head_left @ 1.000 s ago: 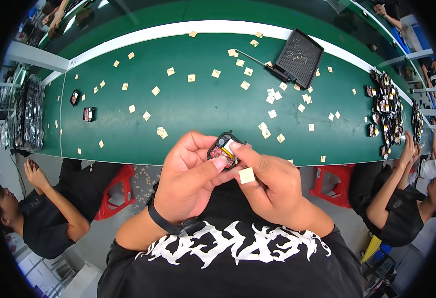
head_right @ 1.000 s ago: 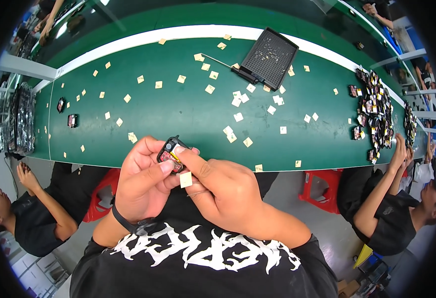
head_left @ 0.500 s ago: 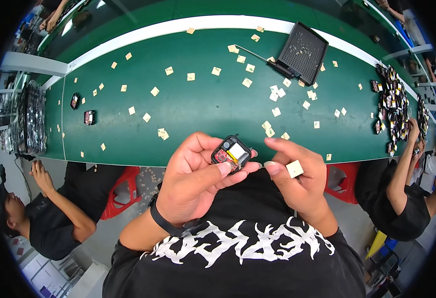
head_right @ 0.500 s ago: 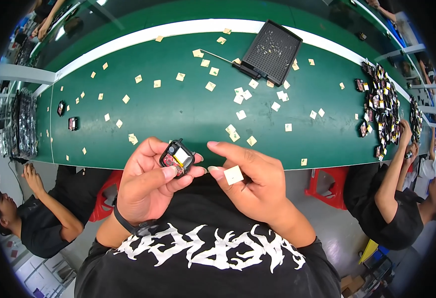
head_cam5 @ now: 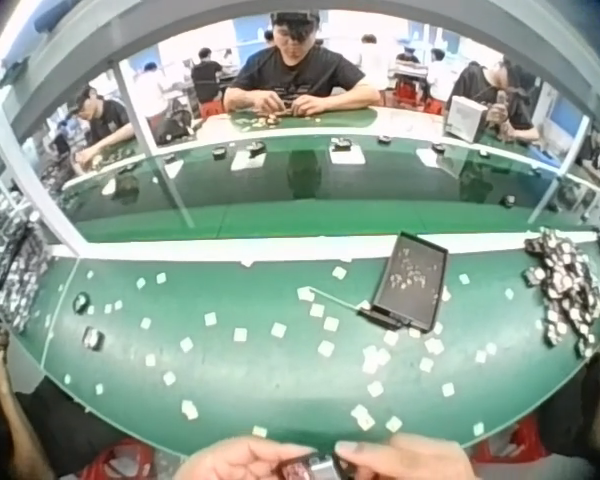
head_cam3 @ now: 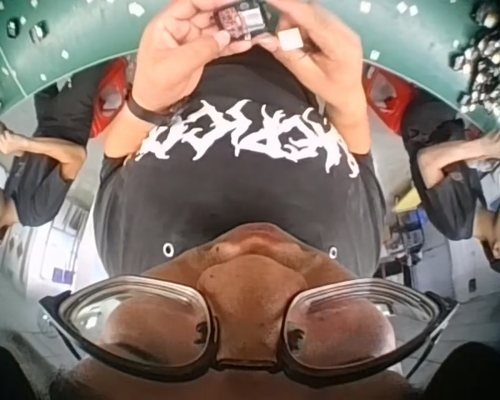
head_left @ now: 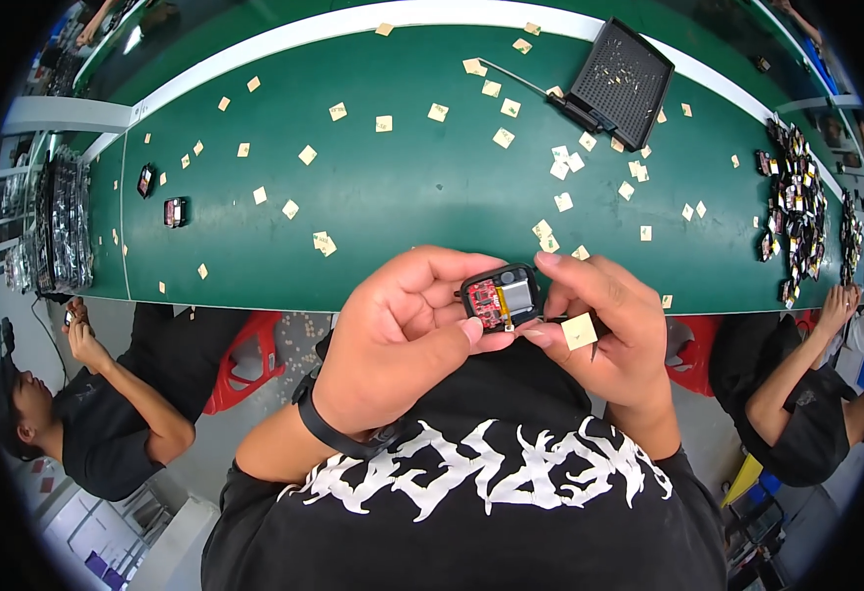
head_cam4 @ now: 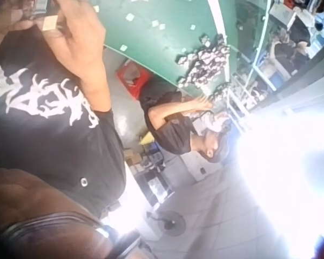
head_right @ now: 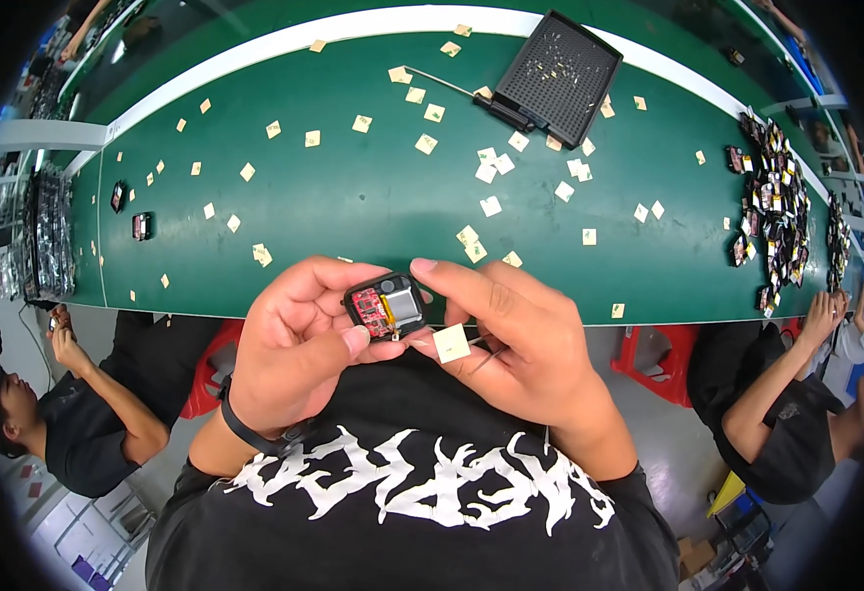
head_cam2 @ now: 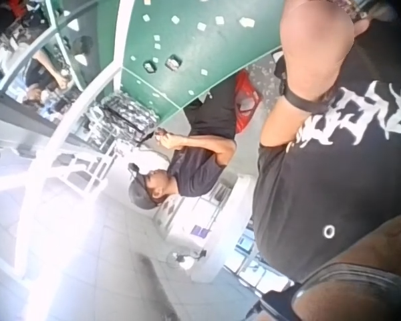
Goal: Assemble small electronic components by applying adhesive stickers and connecting wires.
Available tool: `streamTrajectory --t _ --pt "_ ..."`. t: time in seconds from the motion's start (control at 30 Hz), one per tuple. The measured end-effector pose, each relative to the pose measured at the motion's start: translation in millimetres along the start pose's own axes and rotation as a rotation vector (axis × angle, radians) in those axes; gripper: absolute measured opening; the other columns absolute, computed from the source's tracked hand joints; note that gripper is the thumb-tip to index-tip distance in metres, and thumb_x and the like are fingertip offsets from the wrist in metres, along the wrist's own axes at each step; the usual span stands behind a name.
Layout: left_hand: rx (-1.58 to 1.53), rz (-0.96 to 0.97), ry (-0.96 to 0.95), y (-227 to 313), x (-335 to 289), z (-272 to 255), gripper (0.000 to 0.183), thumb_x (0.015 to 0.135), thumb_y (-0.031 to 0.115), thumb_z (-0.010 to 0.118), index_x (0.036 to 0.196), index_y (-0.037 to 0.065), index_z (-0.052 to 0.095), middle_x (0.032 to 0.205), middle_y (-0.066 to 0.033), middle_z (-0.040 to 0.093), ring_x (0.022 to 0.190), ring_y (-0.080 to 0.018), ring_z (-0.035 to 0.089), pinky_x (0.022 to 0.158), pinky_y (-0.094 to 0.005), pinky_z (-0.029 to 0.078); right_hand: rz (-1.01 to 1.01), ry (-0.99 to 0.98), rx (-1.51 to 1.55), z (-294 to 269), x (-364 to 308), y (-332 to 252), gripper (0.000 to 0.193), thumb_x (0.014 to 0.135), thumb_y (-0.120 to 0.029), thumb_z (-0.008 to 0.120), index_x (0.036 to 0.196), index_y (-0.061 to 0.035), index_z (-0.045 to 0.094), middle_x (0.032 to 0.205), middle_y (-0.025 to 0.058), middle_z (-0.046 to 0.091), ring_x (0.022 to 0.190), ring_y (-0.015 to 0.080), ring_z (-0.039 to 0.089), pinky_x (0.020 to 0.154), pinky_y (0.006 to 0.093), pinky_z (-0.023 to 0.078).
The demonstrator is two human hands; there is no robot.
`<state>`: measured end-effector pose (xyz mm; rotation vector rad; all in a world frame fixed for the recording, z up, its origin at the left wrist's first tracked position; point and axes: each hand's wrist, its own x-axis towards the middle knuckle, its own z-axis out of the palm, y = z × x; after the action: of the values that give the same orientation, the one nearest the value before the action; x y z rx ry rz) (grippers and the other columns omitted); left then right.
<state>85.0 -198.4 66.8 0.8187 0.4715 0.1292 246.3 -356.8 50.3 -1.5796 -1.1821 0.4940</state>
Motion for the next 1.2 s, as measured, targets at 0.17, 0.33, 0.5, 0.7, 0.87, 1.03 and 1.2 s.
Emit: streamTrajectory --t 0.17,0.33,0.5,0.7,0.87,1.03,1.2 --pt "0.1 -0.008 -0.043 2 1 2 0.042 0.097 -0.009 0.051 0.139 -0.009 0.05 0.131 -0.0178 0.062 0.121 -0.0258 0.066 0.101 -0.0371 0.059 -0.019 -0.025 -0.007 -6 1 4 0.058 0.076 -0.006 0.086 0.131 -0.0069 0.069 0.072 0.0038 0.059 0.061 0.0148 0.057 0.054 0.0287 0.044" --pt "0.146 0.032 -0.08 0 1 2 0.043 0.097 -0.011 0.05 0.14 -0.01 0.051 0.133 -0.0179 0.061 0.122 -0.025 0.065 0.101 -0.0346 0.058 -0.078 -0.018 -0.065 -7 2 7 0.056 0.076 -0.009 0.087 0.129 -0.0076 0.07 0.072 0.0041 0.059 0.06 0.0153 0.057 0.054 0.0297 0.045" --pt "0.331 0.064 0.117 -1 4 -16 0.038 0.097 -0.008 0.059 0.135 -0.01 0.056 0.12 -0.0158 0.067 0.107 -0.0217 0.071 0.092 -0.0299 0.059 0.004 -0.048 -0.156 -21 -4 14 0.051 0.075 -0.006 0.086 0.124 -0.0059 0.072 0.078 0.0054 0.063 0.067 0.0189 0.06 0.059 0.0309 0.048" --pt "0.589 0.375 0.721 25 -7 -132 0.03 0.096 0.001 0.068 0.126 -0.003 0.065 0.103 -0.0081 0.073 0.088 -0.0107 0.07 0.077 -0.024 0.056 0.402 0.448 -0.934 -129 -79 66 0.031 0.096 -0.006 0.07 0.126 -0.0019 0.067 0.113 0.0067 0.066 0.095 0.0162 0.061 0.076 0.0257 0.047" --pt "0.768 0.457 1.177 61 -58 -227 0.032 0.094 0.01 0.072 0.124 -0.001 0.067 0.099 -0.0057 0.073 0.084 -0.0111 0.07 0.067 -0.023 0.054 0.416 0.444 -1.197 -193 -122 120 0.041 0.101 -0.016 0.065 0.142 -0.0126 0.059 0.142 0.0161 0.053 0.126 0.0332 0.057 0.098 0.0402 0.05" --pt "0.892 0.538 1.393 81 -86 -327 0.033 0.093 0.013 0.073 0.121 -0.003 0.069 0.093 -0.0058 0.073 0.079 -0.0113 0.067 0.067 -0.0235 0.052 0.564 0.365 -1.381 -205 -115 107 0.043 0.098 -0.011 0.062 0.14 -0.017 0.06 0.146 0.0127 0.053 0.124 0.0362 0.061 0.094 0.0429 0.054" --pt "1.19 0.457 1.403 103 -85 -374 0.038 0.095 0.019 0.07 0.123 -0.008 0.068 0.103 -0.0121 0.074 0.092 -0.0169 0.068 0.085 -0.0283 0.052 0.614 0.292 -1.341 -207 -106 94 0.042 0.093 -0.005 0.061 0.134 -0.0159 0.063 0.137 0.0094 0.061 0.107 0.0358 0.068 0.086 0.0448 0.056"
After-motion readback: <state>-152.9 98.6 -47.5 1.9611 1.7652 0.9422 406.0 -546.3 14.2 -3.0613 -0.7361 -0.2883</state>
